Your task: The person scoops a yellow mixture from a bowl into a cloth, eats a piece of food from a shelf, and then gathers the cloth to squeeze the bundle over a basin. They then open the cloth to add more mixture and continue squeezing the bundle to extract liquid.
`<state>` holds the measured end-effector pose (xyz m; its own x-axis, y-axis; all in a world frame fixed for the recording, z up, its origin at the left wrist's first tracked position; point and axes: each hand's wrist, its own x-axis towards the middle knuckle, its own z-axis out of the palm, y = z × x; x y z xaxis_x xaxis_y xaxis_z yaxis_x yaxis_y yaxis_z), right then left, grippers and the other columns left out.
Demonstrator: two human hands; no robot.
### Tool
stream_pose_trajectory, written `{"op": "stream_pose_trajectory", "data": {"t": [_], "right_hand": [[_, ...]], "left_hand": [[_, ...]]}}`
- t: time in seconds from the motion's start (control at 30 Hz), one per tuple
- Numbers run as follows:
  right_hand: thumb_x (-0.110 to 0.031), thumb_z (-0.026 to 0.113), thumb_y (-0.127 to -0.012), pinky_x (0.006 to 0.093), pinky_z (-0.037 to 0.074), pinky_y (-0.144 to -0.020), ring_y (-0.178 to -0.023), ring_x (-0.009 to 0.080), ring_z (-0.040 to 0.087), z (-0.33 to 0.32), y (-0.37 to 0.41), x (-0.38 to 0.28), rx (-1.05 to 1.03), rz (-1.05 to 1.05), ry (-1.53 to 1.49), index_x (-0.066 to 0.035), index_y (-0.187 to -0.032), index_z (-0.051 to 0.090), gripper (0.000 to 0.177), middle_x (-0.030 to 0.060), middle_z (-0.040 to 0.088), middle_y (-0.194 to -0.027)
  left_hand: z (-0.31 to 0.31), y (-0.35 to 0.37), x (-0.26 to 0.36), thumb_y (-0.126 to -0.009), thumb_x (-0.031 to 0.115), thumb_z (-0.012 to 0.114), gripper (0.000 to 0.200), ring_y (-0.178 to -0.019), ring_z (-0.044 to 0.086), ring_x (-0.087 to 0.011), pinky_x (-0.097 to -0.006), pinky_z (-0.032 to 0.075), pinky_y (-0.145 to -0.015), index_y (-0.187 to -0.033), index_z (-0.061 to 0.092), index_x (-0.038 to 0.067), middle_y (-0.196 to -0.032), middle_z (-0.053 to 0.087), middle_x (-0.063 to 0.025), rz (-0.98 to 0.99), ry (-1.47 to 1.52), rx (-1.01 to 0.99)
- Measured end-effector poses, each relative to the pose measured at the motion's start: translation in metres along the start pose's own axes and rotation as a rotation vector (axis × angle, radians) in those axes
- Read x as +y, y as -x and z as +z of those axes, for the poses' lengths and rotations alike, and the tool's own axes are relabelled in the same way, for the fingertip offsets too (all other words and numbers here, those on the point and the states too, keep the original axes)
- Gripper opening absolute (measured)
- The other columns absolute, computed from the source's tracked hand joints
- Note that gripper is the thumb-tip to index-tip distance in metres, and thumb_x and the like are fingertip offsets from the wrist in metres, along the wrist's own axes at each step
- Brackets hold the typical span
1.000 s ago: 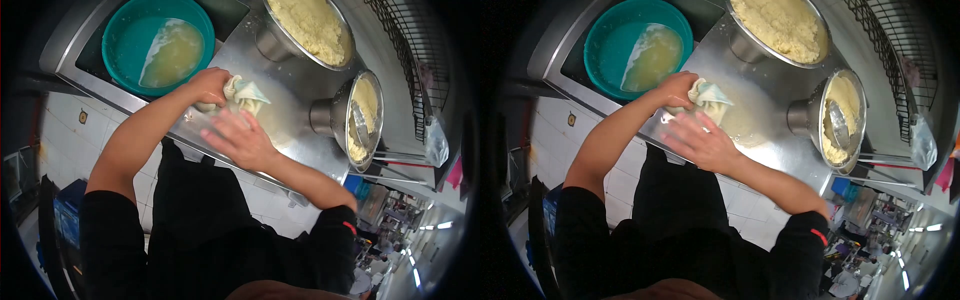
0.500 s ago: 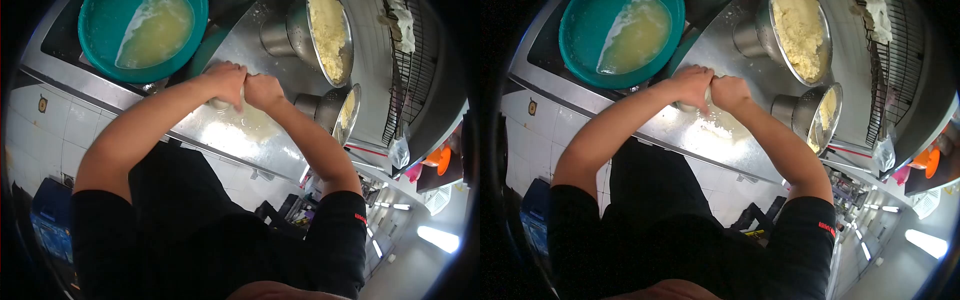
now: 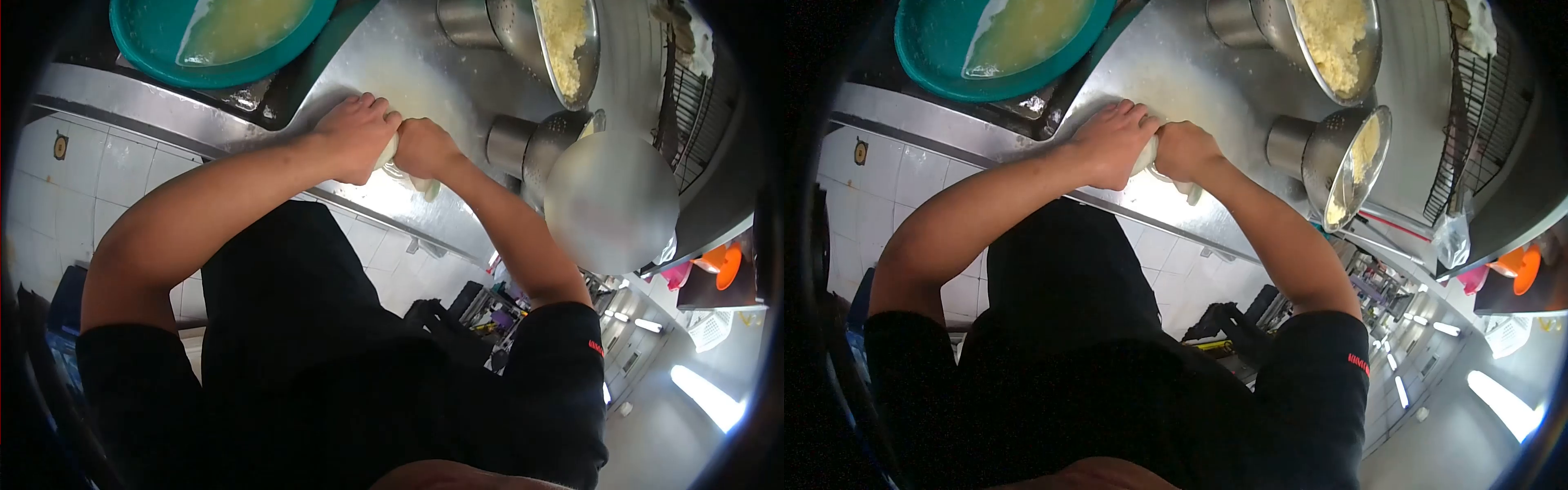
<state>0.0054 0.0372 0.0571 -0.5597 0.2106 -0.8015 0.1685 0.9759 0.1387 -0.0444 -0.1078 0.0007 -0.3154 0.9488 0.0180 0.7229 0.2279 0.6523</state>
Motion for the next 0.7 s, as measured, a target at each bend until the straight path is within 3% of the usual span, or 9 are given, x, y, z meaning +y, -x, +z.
{"op": "stream_pose_trajectory", "data": {"t": [0.13, 0.17, 0.2, 0.27, 0.37, 0.4, 0.47, 0.53, 0.7], "right_hand": [[-0.018, 0.067, -0.067, 0.0381, 0.052, -0.080, -0.089, 0.0335, 0.065, 0.027, 0.010, 0.008, -0.070, -0.170, -0.232, 0.000, -0.096, 0.066, 0.034, 0.0212, 0.067, -0.094], [-0.017, 0.072, -0.062, 0.0359, 0.051, -0.079, -0.086, 0.0315, 0.066, 0.022, 0.016, 0.006, -0.141, -0.082, -0.414, 0.003, -0.098, 0.065, 0.042, 0.0197, 0.067, -0.094], [-0.017, 0.072, -0.062, 0.0359, 0.051, -0.079, -0.086, 0.0315, 0.066, 0.026, 0.019, 0.006, -0.162, -0.092, -0.415, 0.003, -0.098, 0.065, 0.042, 0.0197, 0.067, -0.094], [-0.007, 0.072, -0.060, 0.0322, 0.050, -0.076, -0.078, 0.0243, 0.065, 0.032, 0.015, 0.007, -0.223, -0.122, -0.735, 0.003, -0.092, 0.065, 0.034, 0.0146, 0.067, -0.086], [-0.001, 0.070, -0.058, 0.0320, 0.049, -0.078, -0.082, 0.0209, 0.063, 0.054, 0.009, 0.013, -0.259, -0.137, -0.947, 0.001, -0.093, 0.065, 0.036, 0.0101, 0.067, -0.089], [-0.001, 0.070, -0.058, 0.0320, 0.049, -0.078, -0.082, 0.0209, 0.063, 0.062, 0.004, 0.017, -0.273, -0.142, -0.958, 0.001, -0.093, 0.065, 0.036, 0.0101, 0.067, -0.089], [0.002, 0.069, -0.058, 0.0331, 0.049, -0.080, -0.084, 0.0204, 0.063, 0.071, -0.001, 0.017, -0.384, -0.222, -1.256, 0.000, -0.096, 0.064, 0.038, 0.0084, 0.066, -0.090], [0.002, 0.069, -0.058, 0.0329, 0.050, -0.081, -0.085, 0.0204, 0.063, 0.073, -0.004, 0.019, -0.445, -0.223, -1.310, -0.001, -0.099, 0.063, 0.042, 0.0081, 0.065, -0.093], [0.001, 0.069, -0.057, 0.0318, 0.047, -0.083, -0.088, 0.0203, 0.060, 0.083, -0.008, 0.016, -0.524, -0.325, -1.540, 0.000, -0.107, 0.059, 0.051, 0.0087, 0.064, -0.097]], "left_hand": [[0.010, 0.016, 0.010, -0.060, 0.008, 0.068, 0.056, -0.107, 0.049, -0.0294, -0.0356, 0.040, -0.095, -0.113, 0.051, -0.001, -0.110, 0.052, -0.0166, 0.079, 0.034, 0.003], [0.012, 0.021, 0.010, -0.060, 0.008, 0.068, 0.056, -0.107, 0.049, -0.0294, -0.0356, 0.040, -0.095, -0.113, 0.051, -0.001, -0.110, 0.052, -0.0166, 0.061, 0.039, -0.004], [0.014, 0.027, 0.012, -0.060, 0.008, 0.070, 0.059, -0.109, 0.048, -0.0294, -0.0358, 0.039, -0.097, -0.115, 0.051, 0.000, -0.112, 0.052, -0.0163, 0.086, 0.035, 0.046], [0.017, 0.032, 0.011, -0.059, 0.008, 0.071, 0.062, -0.111, 0.048, -0.0293, -0.0361, 0.039, -0.098, -0.118, 0.051, 0.001, -0.115, 0.051, -0.0161, 0.091, 0.021, 0.089], [0.021, 0.036, 0.012, -0.057, 0.009, 0.074, 0.068, -0.115, 0.047, -0.0291, -0.0367, 0.038, -0.100, -0.122, 0.051, 0.003, -0.121, 0.050, -0.0151, 0.117, -0.039, 0.159], [0.021, 0.036, 0.011, -0.056, 0.010, 0.075, 0.070, -0.116, 0.046, -0.0291, -0.0370, 0.038, -0.100, -0.122, 0.052, 0.003, -0.123, 0.049, -0.0147, 0.113, -0.011, 0.162], [0.024, 0.037, 0.012, -0.055, 0.011, 0.076, 0.071, -0.117, 0.046, -0.0291, -0.0373, 0.038, -0.100, -0.122, 0.052, 0.004, -0.125, 0.049, -0.0143, 0.110, 0.018, 0.135], [0.024, 0.037, 0.010, -0.051, 0.007, 0.076, 0.072, -0.118, 0.046, -0.0333, -0.0436, 0.037, -0.102, -0.120, 0.053, 0.005, -0.125, 0.049, -0.0153, 0.087, 0.075, 0.179], [0.026, 0.034, 0.006, -0.049, 0.007, 0.075, 0.064, -0.107, 0.052, -0.0345, -0.0426, 0.045, -0.091, -0.110, 0.056, 0.004, -0.118, 0.052, -0.0149, 0.112, 0.052, 0.291]]}}
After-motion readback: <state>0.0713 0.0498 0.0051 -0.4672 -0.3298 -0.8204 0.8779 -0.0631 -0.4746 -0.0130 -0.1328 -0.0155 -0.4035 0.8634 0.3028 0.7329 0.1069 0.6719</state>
